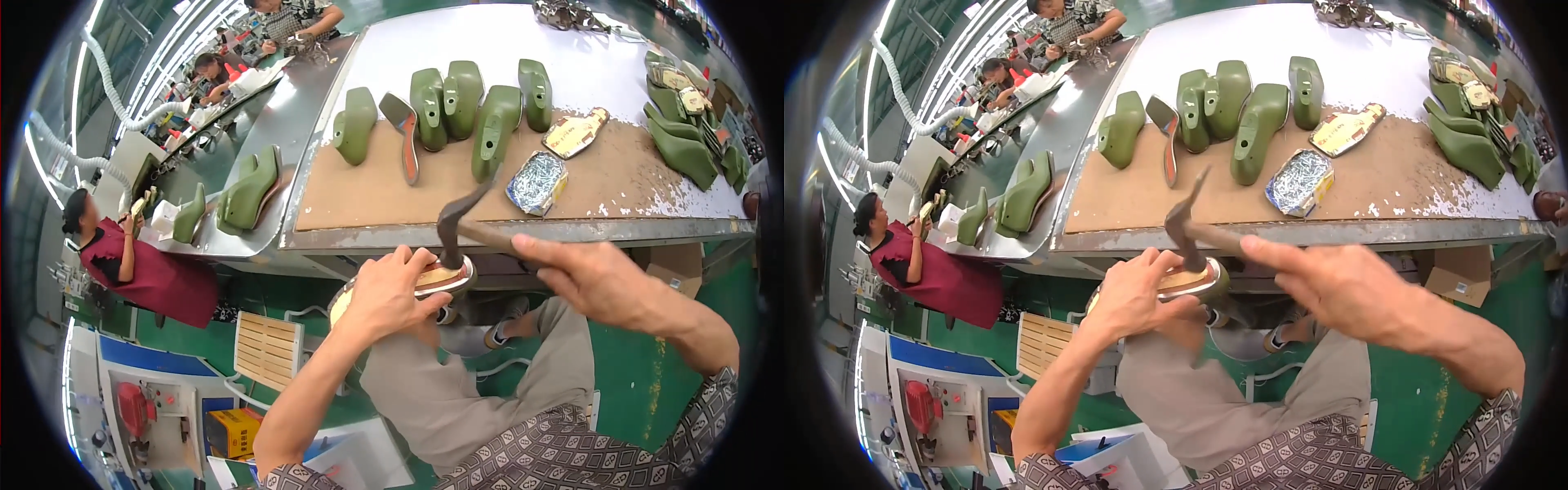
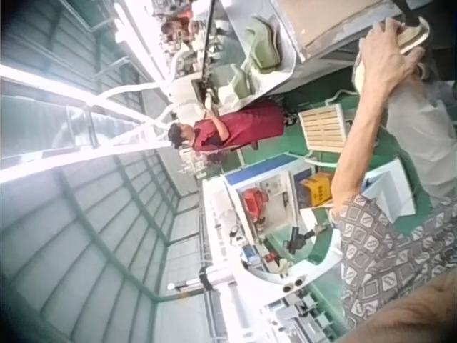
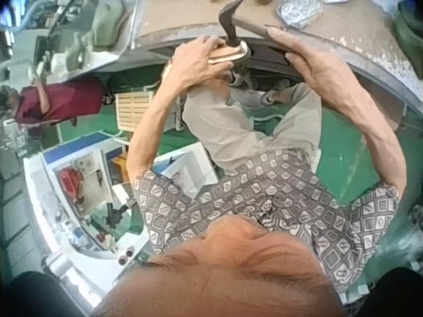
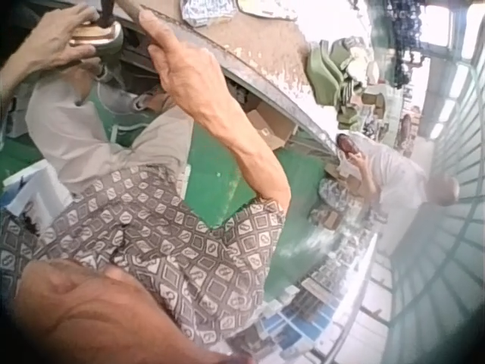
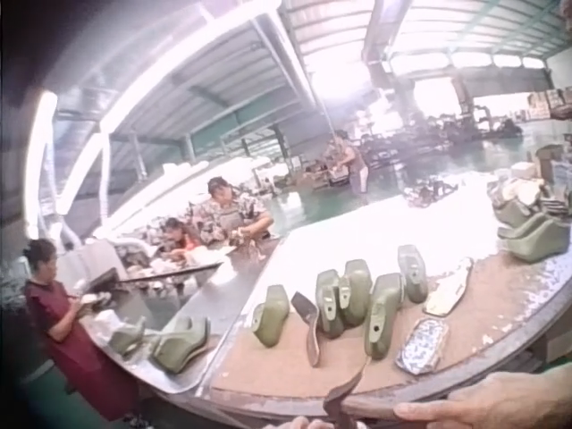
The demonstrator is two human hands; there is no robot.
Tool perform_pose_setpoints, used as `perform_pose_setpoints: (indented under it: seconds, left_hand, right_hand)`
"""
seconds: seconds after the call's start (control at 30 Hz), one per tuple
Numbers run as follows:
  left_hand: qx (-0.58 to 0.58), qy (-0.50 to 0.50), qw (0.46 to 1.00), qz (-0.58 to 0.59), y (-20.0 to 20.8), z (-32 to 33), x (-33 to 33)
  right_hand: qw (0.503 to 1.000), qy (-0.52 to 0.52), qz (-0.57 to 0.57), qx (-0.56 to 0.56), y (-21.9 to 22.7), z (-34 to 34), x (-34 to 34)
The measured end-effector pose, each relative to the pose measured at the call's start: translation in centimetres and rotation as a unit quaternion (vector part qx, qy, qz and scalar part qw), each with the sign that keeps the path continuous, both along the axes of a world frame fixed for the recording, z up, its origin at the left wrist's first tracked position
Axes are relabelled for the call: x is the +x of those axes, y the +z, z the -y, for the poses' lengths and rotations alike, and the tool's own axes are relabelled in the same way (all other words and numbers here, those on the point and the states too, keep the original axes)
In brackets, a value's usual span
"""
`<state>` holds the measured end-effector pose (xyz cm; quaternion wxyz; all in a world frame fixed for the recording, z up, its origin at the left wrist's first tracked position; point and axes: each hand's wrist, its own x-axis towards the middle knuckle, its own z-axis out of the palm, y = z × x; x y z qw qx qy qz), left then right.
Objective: Assembling shoe components by hammering insoles onto shoe lasts.
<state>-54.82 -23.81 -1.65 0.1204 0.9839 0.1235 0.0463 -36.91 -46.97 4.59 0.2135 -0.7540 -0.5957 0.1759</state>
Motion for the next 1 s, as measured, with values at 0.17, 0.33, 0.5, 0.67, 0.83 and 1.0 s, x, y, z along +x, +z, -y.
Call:
perform_pose_setpoints:
  seconds: [0.17, 0.33, 0.5, 0.67, 0.83, 1.0]
  left_hand:
    - [-0.013, 0.02, 0.999, -0.022, 0.3, 0.3, 0.1]
    - [-0.004, 0.01, 0.999, -0.033, 0.5, 0.3, 0.5]
    - [-0.017, 0.02, 0.999, -0.018, 0.3, 0.3, 0.2]
    - [-0.011, 0.004, 1.0, -0.002, -0.2, 0.0, 0.4]
    - [-0.011, 0.027, 1.0, 0.001, -0.1, 0.4, -0.1]
    - [-0.031, 0.049, 0.998, -0.013, -0.5, -0.3, 0.0]
  right_hand:
    - [0.915, -0.049, -0.124, 0.382, 1.5, 0.1, -0.1]
    - [0.998, 0.028, 0.039, 0.027, -3.1, 0.5, 0.1]
    - [0.964, 0.006, 0.0, 0.266, -2.1, -0.3, 0.2]
    - [0.997, 0.023, 0.013, 0.068, -5.0, 0.4, -0.5]
    - [0.913, -0.166, -0.309, 0.21, -5.0, 1.2, -2.4]
    - [0.954, -0.12, -0.266, 0.07, -5.2, 1.0, -2.6]
